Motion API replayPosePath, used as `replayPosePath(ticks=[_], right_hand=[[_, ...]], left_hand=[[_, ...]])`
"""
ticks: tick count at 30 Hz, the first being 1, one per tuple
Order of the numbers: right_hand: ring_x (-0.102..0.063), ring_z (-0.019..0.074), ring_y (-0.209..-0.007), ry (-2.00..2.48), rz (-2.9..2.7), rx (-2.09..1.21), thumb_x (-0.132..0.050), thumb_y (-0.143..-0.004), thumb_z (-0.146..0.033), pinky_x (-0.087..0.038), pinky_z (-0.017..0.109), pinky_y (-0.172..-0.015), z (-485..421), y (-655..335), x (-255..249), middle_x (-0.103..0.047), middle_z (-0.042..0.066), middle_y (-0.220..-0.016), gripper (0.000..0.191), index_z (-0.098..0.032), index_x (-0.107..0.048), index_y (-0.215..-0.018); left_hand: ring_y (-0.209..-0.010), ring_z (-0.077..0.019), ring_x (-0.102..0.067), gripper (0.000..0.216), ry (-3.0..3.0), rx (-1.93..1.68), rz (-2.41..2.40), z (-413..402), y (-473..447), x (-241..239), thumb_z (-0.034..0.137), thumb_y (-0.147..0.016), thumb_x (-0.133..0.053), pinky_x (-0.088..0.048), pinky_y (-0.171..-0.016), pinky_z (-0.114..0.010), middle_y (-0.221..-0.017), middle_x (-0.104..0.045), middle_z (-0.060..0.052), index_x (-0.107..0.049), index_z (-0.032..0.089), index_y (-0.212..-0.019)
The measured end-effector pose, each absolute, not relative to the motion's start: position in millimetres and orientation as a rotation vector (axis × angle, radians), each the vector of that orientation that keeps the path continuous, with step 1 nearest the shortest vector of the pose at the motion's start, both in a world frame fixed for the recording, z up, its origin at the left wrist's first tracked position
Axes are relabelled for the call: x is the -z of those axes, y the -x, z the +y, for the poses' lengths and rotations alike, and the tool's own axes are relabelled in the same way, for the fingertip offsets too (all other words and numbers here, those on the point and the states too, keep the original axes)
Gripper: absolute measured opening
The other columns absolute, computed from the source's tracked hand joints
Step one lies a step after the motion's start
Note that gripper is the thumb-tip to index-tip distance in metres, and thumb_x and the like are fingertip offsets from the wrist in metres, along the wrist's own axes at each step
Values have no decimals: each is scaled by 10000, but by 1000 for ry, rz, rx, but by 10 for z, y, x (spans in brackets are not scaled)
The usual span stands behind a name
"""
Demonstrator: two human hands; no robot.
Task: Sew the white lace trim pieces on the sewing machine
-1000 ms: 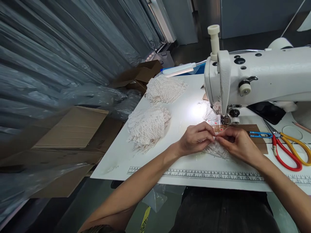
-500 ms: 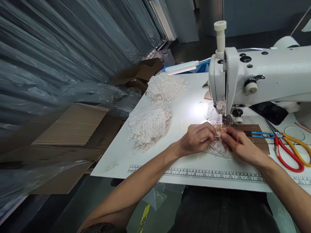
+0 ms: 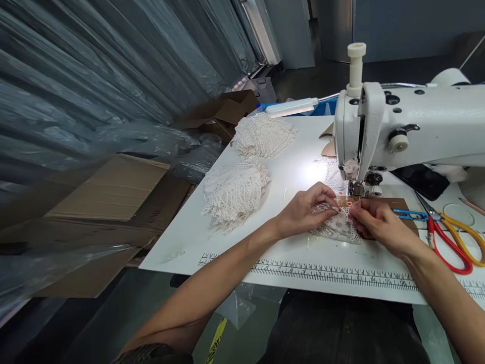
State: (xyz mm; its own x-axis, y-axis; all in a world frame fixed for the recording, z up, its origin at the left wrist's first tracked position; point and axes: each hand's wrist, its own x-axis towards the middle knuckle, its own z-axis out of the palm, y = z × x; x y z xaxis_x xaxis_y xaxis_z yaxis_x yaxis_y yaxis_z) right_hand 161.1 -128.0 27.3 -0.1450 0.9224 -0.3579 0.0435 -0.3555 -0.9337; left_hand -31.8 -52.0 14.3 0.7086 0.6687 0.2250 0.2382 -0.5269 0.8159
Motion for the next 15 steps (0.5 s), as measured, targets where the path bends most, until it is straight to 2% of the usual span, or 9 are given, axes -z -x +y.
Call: replayPosePath(ticks=[3, 6, 10, 15], right_hand=[[-358, 62, -510, 1476, -1154, -1416, -665, -637, -767, -264, 207, -448, -1246, -1595, -262, -454, -28, -611, 669, -155, -543, -881], [-382, 72, -520, 1452, -1261, -1454, -703, -629, -718, -275, 217, -455, -1208, -1559, -222, -514, -6, -637, 692, -142, -599, -999], [-372, 84, -495, 1539, -1259, -1460, -683, -579, -746, -262, 235, -452, -1187, -1518, -122, -507, 11, -573, 688, -128, -662, -879], [-452, 121, -554, 1646, -1336, -1160, -682, -617, -706, -320, 249, -485, -1227, -1501, -98, -574, 53, -638, 574, -152, -657, -765]], left_hand=[[-910, -198, -705, 295, -2034, -639, 735, -522, 316, -156, 245, -819, -682, -541, -855, -378, -876, -741, -37, -497, 171, -1037], [-902, -184, -707, 298, -1998, -655, 678, -528, 311, -157, 214, -826, -671, -527, -890, -374, -887, -742, -40, -497, 163, -1062], [-853, -159, -708, 307, -2017, -675, 606, -537, 303, -136, 185, -831, -659, -535, -860, -342, -877, -744, -34, -488, 157, -1085], [-790, -146, -699, 331, -2056, -612, 666, -541, 298, -116, 168, -801, -687, -545, -816, -327, -791, -731, 1, -502, 163, -1076]])
